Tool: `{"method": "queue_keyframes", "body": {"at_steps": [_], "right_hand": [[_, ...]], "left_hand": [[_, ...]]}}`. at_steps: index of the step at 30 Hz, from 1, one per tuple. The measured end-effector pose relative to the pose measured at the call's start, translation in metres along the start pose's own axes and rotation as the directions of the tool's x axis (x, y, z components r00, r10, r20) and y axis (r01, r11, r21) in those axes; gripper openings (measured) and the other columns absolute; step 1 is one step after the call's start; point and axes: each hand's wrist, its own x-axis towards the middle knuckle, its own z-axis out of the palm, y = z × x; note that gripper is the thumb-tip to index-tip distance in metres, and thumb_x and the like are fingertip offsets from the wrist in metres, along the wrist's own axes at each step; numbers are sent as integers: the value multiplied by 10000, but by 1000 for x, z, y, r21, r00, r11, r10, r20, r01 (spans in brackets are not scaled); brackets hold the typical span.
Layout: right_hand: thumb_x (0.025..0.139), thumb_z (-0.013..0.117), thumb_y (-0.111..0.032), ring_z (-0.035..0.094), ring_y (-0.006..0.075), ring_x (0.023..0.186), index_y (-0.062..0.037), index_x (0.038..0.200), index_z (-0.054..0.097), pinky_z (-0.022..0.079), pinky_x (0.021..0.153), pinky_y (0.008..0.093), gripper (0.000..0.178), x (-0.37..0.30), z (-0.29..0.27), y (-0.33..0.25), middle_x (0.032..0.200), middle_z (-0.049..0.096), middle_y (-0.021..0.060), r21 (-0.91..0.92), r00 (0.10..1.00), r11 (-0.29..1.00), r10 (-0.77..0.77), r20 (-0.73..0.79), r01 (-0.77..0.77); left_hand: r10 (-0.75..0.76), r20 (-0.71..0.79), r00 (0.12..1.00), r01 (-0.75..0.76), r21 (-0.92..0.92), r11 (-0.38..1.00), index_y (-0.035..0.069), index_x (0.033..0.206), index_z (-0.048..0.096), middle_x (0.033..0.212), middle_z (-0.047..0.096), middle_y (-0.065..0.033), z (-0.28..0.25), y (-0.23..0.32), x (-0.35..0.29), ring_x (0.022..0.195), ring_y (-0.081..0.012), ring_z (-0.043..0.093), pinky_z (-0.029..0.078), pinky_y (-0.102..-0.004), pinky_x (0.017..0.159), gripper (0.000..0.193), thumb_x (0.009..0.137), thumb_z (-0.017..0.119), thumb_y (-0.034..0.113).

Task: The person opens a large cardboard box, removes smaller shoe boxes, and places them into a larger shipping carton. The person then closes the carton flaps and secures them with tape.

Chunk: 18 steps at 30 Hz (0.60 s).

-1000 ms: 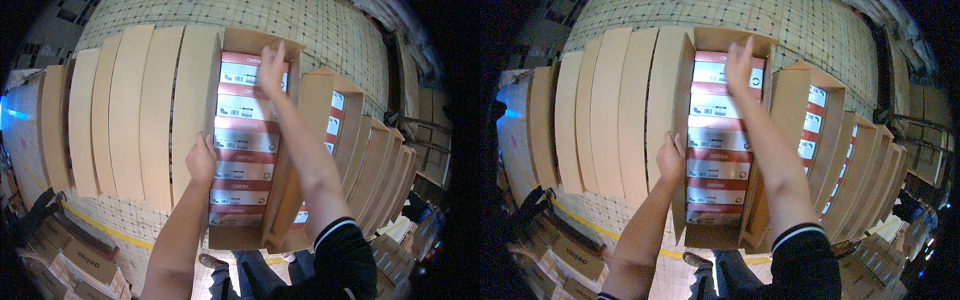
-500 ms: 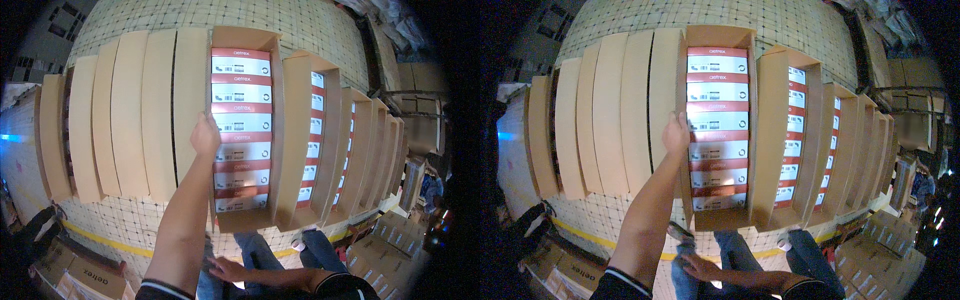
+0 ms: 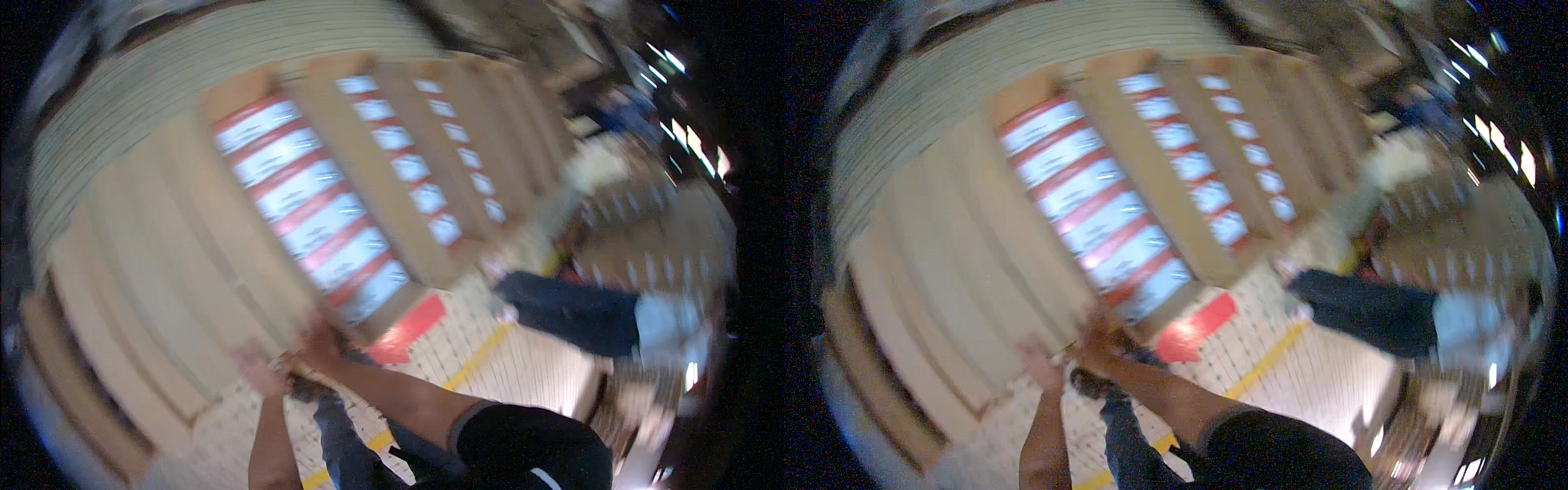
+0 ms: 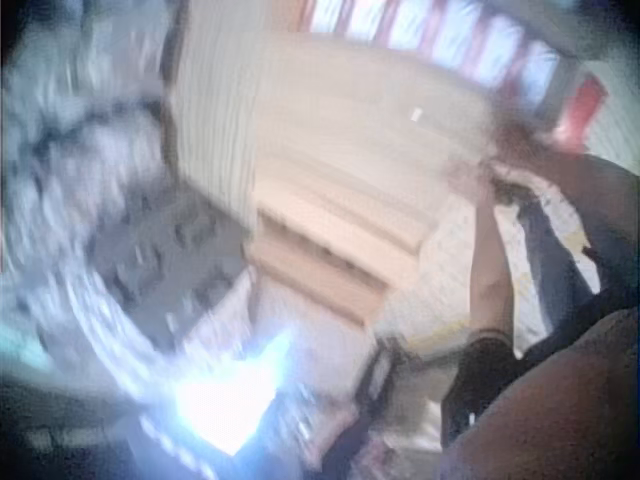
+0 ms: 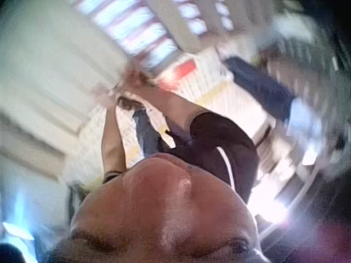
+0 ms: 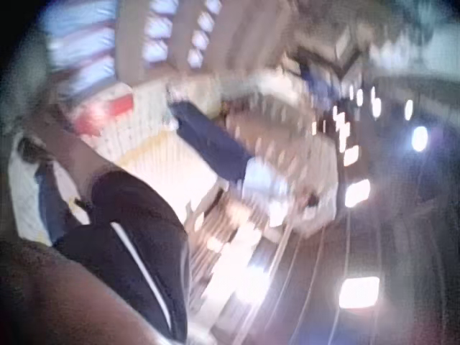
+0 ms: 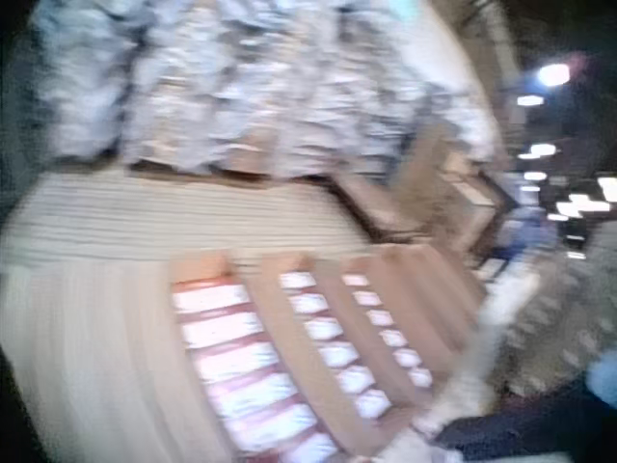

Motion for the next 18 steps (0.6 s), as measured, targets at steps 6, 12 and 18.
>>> {"method": "queue_keyframes", "body": {"at_steps": [6,12,18], "right_hand": [[817,611,-285,256,434,1393,-97,1473,345,217,1145,517,732,15,23,31,1499,265,276,-171,977,971,-185,-102,166],[859,555,-172,299,368,1391,-94,1470,350,241,1151,451,650,7,8,42,1498,317,216,243,984,960,-105,-144,138],[844,556,-54,388,376,1328,-91,1458,358,382,1067,421,646,-3,0,23,1492,331,179,268,978,948,199,-69,-174]], "left_hand": [[46,-69,997,-40,87,995,62,1527,123,1537,106,-314,-2,-14,-9,1404,-480,186,238,-534,1133,1023,782,707,448],[8,-63,998,-27,-310,950,32,1516,163,1496,243,-317,-17,-24,-28,1361,-416,319,302,-462,1113,810,870,628,180],[-277,-117,954,155,-598,786,-90,1411,332,1369,446,-304,9,-39,-27,1209,-370,483,389,-409,1018,554,915,546,34]]}}
